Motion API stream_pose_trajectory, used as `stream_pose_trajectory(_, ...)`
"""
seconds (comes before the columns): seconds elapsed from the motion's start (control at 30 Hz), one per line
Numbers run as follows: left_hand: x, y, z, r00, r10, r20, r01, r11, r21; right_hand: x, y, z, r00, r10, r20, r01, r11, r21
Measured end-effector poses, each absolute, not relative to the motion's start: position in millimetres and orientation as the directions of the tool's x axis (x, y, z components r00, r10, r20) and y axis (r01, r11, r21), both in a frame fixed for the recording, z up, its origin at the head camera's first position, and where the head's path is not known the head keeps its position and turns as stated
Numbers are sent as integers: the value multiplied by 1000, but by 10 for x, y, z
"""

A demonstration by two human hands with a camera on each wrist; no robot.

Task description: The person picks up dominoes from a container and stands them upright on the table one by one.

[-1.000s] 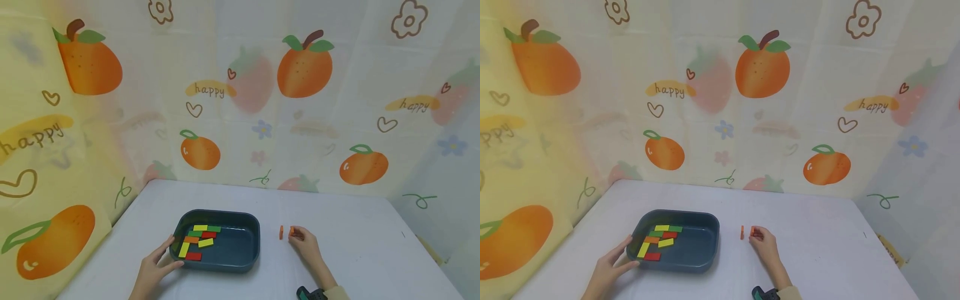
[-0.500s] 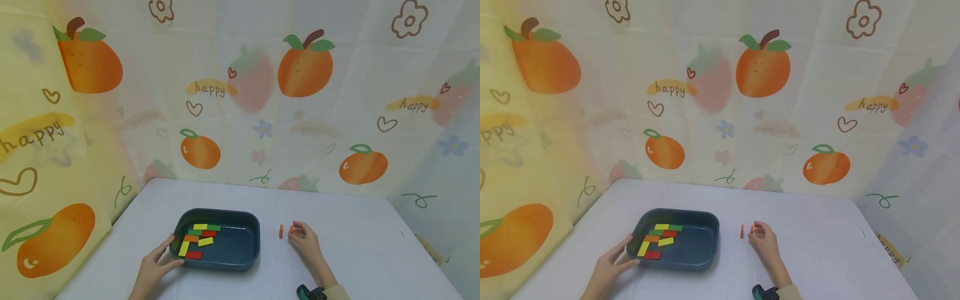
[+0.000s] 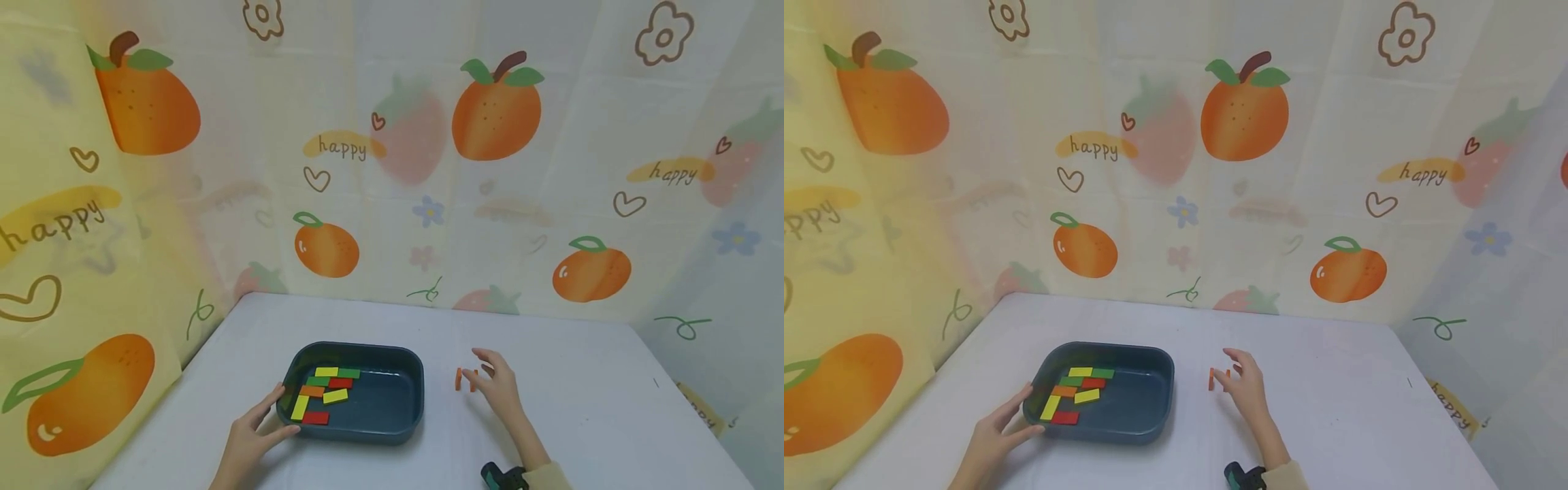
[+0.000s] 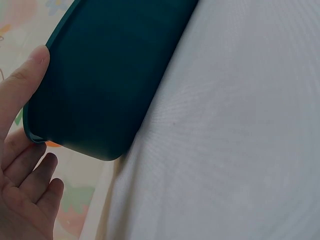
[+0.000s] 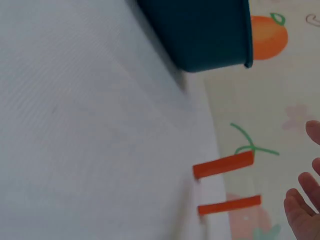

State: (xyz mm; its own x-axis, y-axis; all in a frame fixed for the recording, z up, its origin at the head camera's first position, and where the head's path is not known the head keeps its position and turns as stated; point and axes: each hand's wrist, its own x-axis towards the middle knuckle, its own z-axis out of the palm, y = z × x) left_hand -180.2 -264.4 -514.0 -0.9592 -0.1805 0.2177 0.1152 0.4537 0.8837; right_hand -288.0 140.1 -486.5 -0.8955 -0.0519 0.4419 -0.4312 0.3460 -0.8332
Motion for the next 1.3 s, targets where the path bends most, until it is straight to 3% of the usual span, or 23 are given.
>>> stream_pose_trajectory(0.57,-1812,-2649,-5183,-955,-199,222,111,453,885,-2891,890,-4465,-850,-90,519,-524,256,-812)
stream_pose_trajectory(0.83,-1821,-2654,-5188,-955,-197,223,112,458,882,-2730,607,-4183,-821,-110,561,-570,234,-788)
stream_pose_trajectory(1.3,-1821,-2640,-5173,-955,-202,217,102,462,881,-2683,280,-4275,-811,-150,566,-583,118,-804)
